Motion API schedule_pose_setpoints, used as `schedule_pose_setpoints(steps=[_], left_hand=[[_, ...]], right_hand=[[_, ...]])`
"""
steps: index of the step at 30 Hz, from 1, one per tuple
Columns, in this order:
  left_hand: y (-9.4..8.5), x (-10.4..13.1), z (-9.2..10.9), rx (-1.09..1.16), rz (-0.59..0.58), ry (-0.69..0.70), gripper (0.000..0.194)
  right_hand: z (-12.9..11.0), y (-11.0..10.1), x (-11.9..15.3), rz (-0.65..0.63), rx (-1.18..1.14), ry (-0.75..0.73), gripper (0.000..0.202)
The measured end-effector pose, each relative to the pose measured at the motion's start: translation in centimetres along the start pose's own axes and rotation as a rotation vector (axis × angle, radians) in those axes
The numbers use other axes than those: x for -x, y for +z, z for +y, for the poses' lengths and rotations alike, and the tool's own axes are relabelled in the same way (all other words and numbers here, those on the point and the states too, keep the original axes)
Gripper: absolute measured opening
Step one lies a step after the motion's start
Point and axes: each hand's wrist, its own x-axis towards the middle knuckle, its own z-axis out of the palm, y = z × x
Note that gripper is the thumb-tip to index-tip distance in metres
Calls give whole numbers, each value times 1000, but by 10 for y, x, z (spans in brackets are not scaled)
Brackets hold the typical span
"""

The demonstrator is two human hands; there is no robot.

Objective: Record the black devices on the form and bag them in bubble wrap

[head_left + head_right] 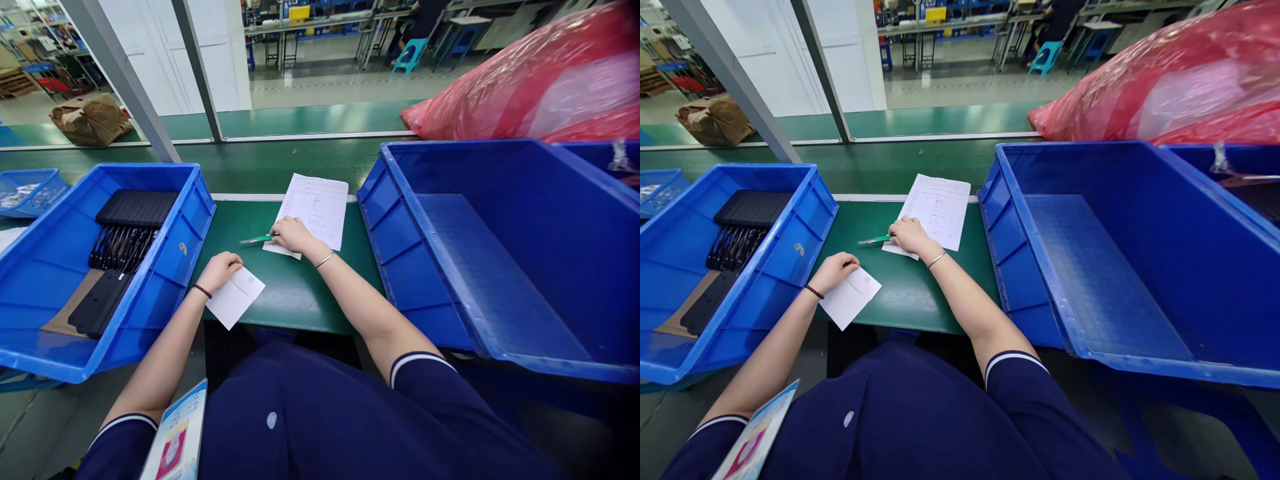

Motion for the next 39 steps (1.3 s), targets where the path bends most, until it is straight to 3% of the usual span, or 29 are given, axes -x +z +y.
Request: schedule_pose_setpoints(steps=[5, 9, 12, 16, 20, 27, 35, 39], left_hand=[[8, -6, 5, -112, 121, -64, 29], [23, 15, 18, -160, 243, -82, 39], [39, 32, 24, -195, 219, -2, 47], [57, 40, 21, -227, 137, -2, 53], [66, 38, 12, -297, 165, 20, 53], [68, 39, 12, -322, 171, 40, 53], [70, 39, 12, -309, 199, 43, 60], [71, 42, 20, -387, 264, 21, 49]], right_hand=[[-10, -12, 10, 299, -270, -25, 19], [-30, -16, 53, 434, -436, -76, 26], [-39, -7, 99, 408, -426, -28, 26], [-42, 10, 157, 304, -349, 41, 23], [-45, 20, 190, 219, -280, 34, 21], [-52, 28, 189, 145, -125, 36, 25], [-54, 36, 179, 217, -74, 43, 24], [-58, 41, 182, 245, -45, 70, 25]])
